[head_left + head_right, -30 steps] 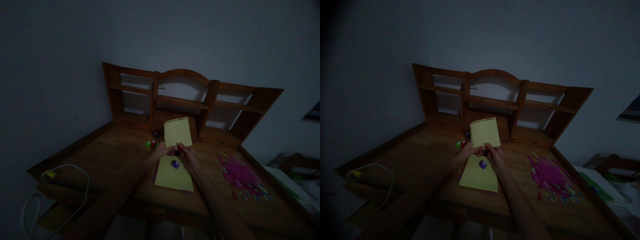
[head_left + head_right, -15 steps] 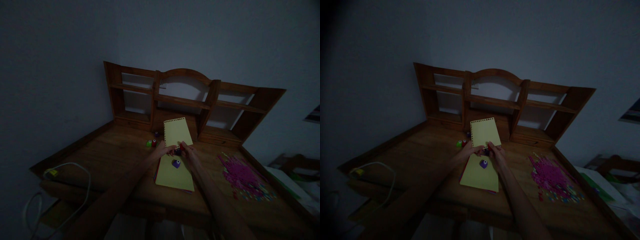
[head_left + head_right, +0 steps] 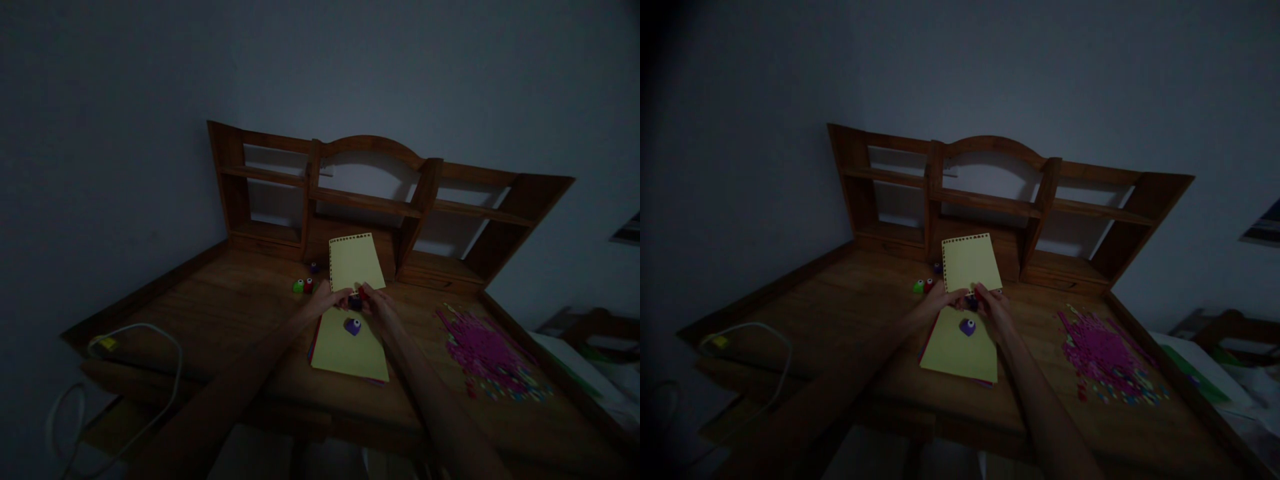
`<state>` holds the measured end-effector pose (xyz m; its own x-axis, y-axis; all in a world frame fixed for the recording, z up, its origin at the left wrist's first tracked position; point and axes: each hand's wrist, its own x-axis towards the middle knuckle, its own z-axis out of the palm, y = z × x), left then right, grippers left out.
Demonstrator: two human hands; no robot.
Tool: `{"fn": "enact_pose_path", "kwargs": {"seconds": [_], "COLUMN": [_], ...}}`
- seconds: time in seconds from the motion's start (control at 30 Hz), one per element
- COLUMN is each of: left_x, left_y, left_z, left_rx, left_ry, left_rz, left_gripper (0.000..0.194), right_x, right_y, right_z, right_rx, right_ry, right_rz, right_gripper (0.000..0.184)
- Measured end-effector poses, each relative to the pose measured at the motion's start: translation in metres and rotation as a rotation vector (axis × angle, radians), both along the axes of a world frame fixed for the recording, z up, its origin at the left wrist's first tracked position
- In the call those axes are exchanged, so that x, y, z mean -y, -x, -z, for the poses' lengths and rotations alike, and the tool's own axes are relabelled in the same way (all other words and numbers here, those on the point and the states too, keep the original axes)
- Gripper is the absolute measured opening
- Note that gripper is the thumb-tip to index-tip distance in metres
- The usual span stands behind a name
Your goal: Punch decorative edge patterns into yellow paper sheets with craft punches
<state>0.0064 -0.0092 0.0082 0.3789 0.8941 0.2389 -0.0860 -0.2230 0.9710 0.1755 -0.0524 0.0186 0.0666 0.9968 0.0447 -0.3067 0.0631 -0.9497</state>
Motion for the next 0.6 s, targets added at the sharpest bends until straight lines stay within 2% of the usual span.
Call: {"fn": "enact_pose_path", "kwargs": {"seconds": [0.4, 0.6], "left_x": [0.001, 0.001], "left_y": [0.000, 0.001], "left_z": [-0.005, -0.003], "left_rx": [-0.015, -0.026], "left_ry": [-0.019, -0.041], "left_rz": [-0.129, -0.150], "left_gripper": [0.041, 0.036], "right_x": [-0.005, -0.004], "right_y": [0.004, 0.004], "right_z": [0.013, 0.008], "right_rx": [0.116, 0.004], "right_ry": [-0.073, -0.119], "right_rz": [0.010, 0.013], "right_gripper": [0.032, 0.030]}}
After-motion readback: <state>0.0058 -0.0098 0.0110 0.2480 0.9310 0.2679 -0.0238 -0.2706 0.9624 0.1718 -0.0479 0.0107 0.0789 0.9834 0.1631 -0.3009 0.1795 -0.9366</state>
